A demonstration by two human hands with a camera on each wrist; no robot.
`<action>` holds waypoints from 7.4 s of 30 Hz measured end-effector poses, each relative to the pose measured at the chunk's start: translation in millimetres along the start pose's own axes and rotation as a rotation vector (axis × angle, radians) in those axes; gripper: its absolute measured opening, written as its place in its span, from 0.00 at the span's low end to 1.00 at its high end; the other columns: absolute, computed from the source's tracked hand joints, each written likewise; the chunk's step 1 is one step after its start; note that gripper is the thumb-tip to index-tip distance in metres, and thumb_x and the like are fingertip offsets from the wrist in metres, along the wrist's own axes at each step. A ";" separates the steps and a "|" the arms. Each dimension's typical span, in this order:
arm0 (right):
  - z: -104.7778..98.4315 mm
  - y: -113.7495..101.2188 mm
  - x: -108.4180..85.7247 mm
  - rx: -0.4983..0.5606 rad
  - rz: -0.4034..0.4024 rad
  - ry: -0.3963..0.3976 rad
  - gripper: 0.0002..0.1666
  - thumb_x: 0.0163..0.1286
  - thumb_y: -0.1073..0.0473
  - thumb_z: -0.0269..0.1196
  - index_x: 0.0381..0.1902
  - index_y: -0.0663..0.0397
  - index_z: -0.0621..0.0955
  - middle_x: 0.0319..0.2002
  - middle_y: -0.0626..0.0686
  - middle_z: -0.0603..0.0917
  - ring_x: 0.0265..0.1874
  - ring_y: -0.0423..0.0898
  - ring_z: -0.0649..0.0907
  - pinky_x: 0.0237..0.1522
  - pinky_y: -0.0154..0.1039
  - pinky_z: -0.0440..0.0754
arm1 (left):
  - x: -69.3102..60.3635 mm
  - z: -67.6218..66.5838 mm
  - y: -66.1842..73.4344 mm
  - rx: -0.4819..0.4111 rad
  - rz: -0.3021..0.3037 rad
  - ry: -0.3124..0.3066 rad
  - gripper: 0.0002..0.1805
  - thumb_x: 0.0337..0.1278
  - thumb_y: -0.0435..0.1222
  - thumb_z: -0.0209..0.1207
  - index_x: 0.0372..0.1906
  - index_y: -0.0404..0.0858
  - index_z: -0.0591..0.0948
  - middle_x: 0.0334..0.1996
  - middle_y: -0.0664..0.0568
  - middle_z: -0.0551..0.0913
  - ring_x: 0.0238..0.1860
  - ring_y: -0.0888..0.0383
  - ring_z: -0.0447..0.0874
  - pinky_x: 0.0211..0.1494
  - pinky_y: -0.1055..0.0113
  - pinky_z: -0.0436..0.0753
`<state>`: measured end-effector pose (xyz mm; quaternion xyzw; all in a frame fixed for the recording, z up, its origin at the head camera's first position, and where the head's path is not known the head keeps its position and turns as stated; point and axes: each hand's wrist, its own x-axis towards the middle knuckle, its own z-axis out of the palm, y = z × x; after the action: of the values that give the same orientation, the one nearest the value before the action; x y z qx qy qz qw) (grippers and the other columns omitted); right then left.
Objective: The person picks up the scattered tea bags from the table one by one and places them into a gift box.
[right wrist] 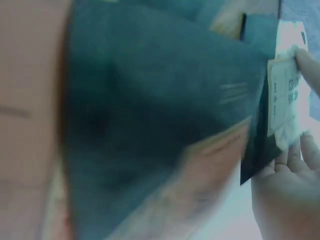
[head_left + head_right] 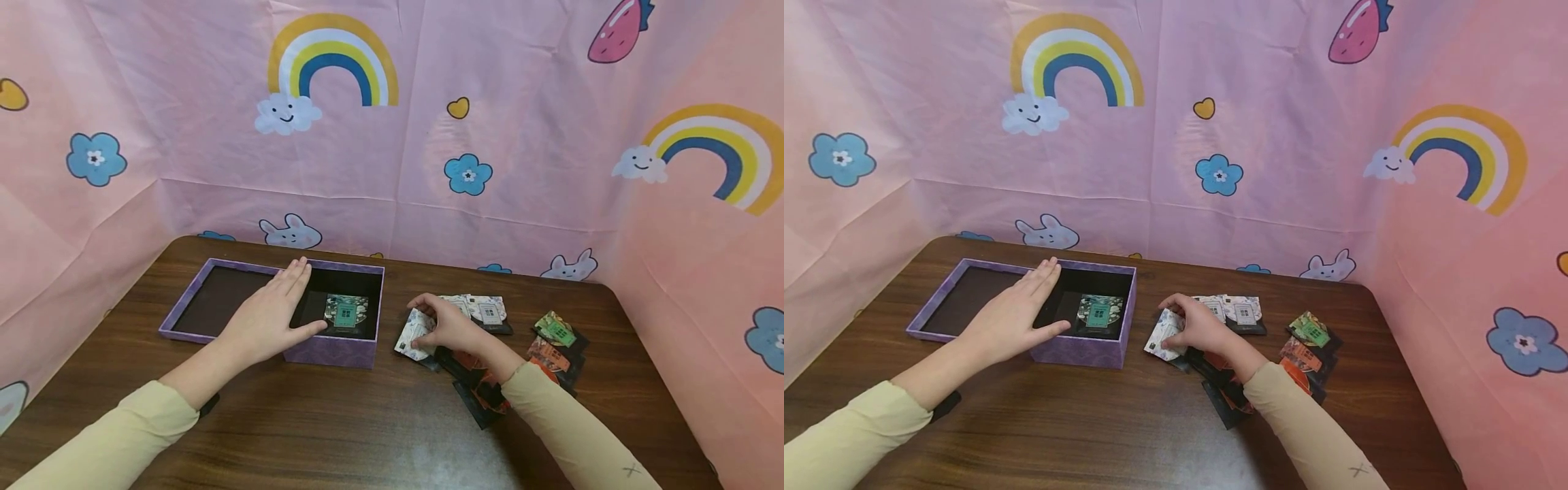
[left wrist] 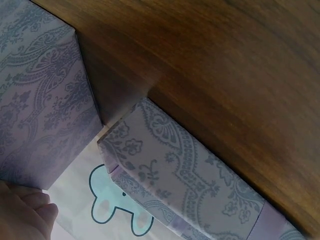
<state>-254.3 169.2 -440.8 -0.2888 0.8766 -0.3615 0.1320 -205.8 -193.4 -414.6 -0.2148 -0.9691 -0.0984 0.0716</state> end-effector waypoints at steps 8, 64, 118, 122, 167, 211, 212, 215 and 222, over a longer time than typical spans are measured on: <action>-8.7 -3.4 -2.0 0.111 0.010 0.103 0.21 0.70 0.65 0.73 0.59 0.61 0.83 0.60 0.62 0.84 0.61 0.59 0.84 0.65 0.57 0.83 | 0.5 0.0 0.5 0.005 0.002 -0.003 0.58 0.69 0.64 0.60 0.84 0.27 0.53 0.85 0.33 0.52 0.87 0.38 0.50 0.88 0.42 0.58; -30.4 -100.9 68.0 0.196 -0.102 0.404 0.04 0.71 0.64 0.71 0.39 0.60 0.90 0.36 0.59 0.91 0.31 0.40 0.86 0.35 0.30 0.83 | 2.1 -2.4 2.2 0.037 0.011 -0.015 0.59 0.69 0.64 0.60 0.84 0.26 0.53 0.86 0.33 0.50 0.87 0.38 0.50 0.89 0.43 0.56; 28.7 -99.5 83.8 -0.446 -0.168 0.209 0.03 0.71 0.57 0.73 0.37 0.48 0.93 0.35 0.46 0.94 0.36 0.40 0.91 0.41 0.34 0.89 | 0.4 -3.1 0.3 0.013 0.005 -0.027 0.58 0.70 0.65 0.59 0.84 0.27 0.52 0.86 0.33 0.50 0.87 0.38 0.48 0.88 0.42 0.56; 27.6 -99.6 81.9 -0.400 -0.170 0.227 0.04 0.71 0.59 0.73 0.41 0.52 0.93 0.38 0.49 0.94 0.38 0.42 0.92 0.43 0.36 0.91 | 0.5 -2.3 0.3 0.014 0.004 -0.023 0.58 0.70 0.65 0.59 0.84 0.27 0.52 0.86 0.33 0.50 0.87 0.38 0.49 0.88 0.42 0.57; -82.8 11.7 -5.3 0.084 0.099 0.438 0.17 0.71 0.62 0.73 0.56 0.61 0.87 0.53 0.64 0.90 0.51 0.61 0.90 0.49 0.39 0.90 | -2.6 -0.6 0.2 0.006 -0.004 -0.010 0.58 0.70 0.66 0.57 0.84 0.27 0.53 0.85 0.33 0.52 0.86 0.38 0.51 0.88 0.42 0.58; -97.2 110.9 -51.9 0.083 0.297 0.226 0.34 0.73 0.61 0.71 0.72 0.70 0.75 0.68 0.73 0.78 0.69 0.71 0.77 0.68 0.64 0.80 | -1.5 0.6 0.7 0.007 -0.003 0.005 0.58 0.69 0.63 0.61 0.84 0.28 0.52 0.86 0.34 0.51 0.86 0.38 0.51 0.88 0.41 0.58; -97.1 110.9 -52.3 0.085 0.298 0.217 0.35 0.73 0.61 0.71 0.72 0.69 0.74 0.69 0.73 0.77 0.70 0.71 0.76 0.69 0.65 0.79 | -1.5 0.4 0.8 0.007 -0.003 0.004 0.58 0.69 0.64 0.60 0.84 0.28 0.52 0.86 0.34 0.51 0.87 0.38 0.50 0.88 0.42 0.58; -96.7 111.3 -52.9 0.093 0.298 0.188 0.38 0.72 0.60 0.73 0.74 0.68 0.73 0.72 0.72 0.74 0.73 0.71 0.72 0.72 0.67 0.75 | -1.5 -0.4 1.2 0.007 -0.003 0.000 0.58 0.69 0.64 0.60 0.84 0.27 0.53 0.86 0.34 0.51 0.87 0.38 0.50 0.88 0.41 0.58; -94.9 112.0 -52.0 0.054 0.282 0.146 0.41 0.69 0.59 0.76 0.74 0.67 0.72 0.72 0.72 0.73 0.73 0.72 0.70 0.74 0.69 0.71 | -1.7 -1.7 1.8 0.008 -0.004 -0.006 0.58 0.69 0.64 0.60 0.84 0.27 0.53 0.86 0.34 0.51 0.86 0.37 0.51 0.87 0.41 0.58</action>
<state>-300.6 317.4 -452.4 -0.1323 0.9057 -0.3828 0.1248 -203.3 -192.9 -412.9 -0.2126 -0.9701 -0.0943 0.0695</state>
